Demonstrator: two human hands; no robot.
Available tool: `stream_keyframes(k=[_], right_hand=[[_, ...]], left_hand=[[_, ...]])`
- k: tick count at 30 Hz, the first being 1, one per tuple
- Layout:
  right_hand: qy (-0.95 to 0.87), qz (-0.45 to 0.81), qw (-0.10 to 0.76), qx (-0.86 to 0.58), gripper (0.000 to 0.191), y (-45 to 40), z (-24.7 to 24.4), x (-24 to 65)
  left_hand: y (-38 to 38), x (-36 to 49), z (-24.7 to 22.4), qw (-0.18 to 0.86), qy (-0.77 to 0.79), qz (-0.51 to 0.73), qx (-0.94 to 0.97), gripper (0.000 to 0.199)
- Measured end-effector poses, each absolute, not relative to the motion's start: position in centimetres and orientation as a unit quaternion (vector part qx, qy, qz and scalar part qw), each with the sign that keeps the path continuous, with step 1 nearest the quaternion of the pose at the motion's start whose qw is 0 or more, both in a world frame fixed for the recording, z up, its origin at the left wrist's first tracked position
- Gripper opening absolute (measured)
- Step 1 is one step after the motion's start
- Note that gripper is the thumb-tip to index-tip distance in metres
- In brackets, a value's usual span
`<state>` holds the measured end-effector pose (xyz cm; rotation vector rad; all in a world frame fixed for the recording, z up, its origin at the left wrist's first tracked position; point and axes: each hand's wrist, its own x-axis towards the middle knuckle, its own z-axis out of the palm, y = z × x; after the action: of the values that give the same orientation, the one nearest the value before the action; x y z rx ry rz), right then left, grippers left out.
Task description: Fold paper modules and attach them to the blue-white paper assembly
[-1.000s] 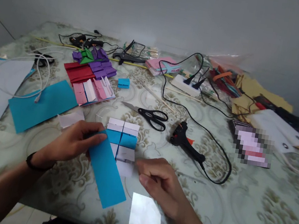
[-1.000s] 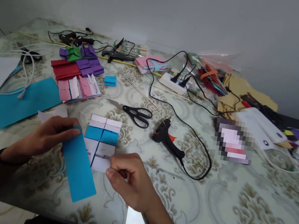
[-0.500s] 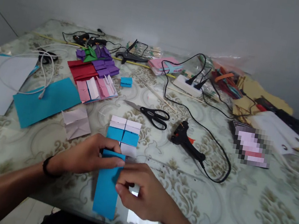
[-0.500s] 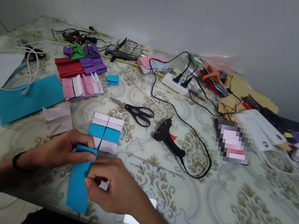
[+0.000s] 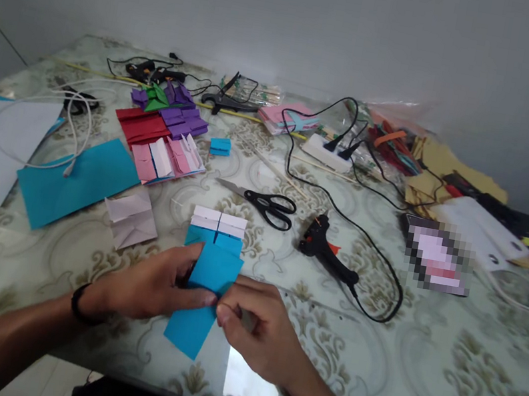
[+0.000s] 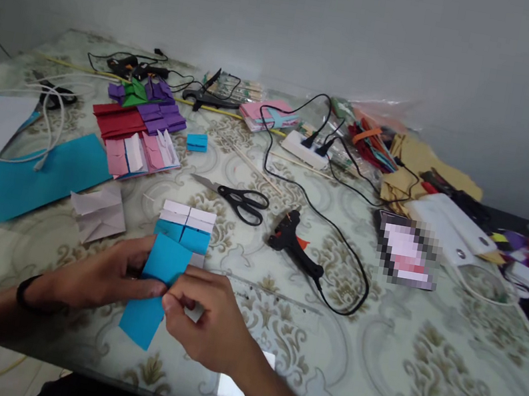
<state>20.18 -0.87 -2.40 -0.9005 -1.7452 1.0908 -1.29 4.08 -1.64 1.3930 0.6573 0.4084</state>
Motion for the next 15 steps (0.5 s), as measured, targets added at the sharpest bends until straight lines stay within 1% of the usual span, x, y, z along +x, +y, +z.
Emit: stream_keyframes(k=[6, 12, 15], right_hand=[[-0.702, 0.443, 0.428, -0.357, 0.029, -1.0, -2.6, 20.0], [-0.69, 0.451, 0.432, -0.367, 0.029, -0.7, -2.4, 20.5], [-0.678, 0.449, 0.448, -0.372, 0.03, -0.4, -2.2, 21.1]], left_hand=[[3.6, -1.8, -1.8, 0.652, 0.306, 0.203, 0.663, 0.034], [3.8, -1.9, -0.9, 0.612, 0.286, 0.162, 0.719, 0.062], [3.9, -1.8, -0.5, 0.594, 0.27, 0.148, 0.743, 0.069]])
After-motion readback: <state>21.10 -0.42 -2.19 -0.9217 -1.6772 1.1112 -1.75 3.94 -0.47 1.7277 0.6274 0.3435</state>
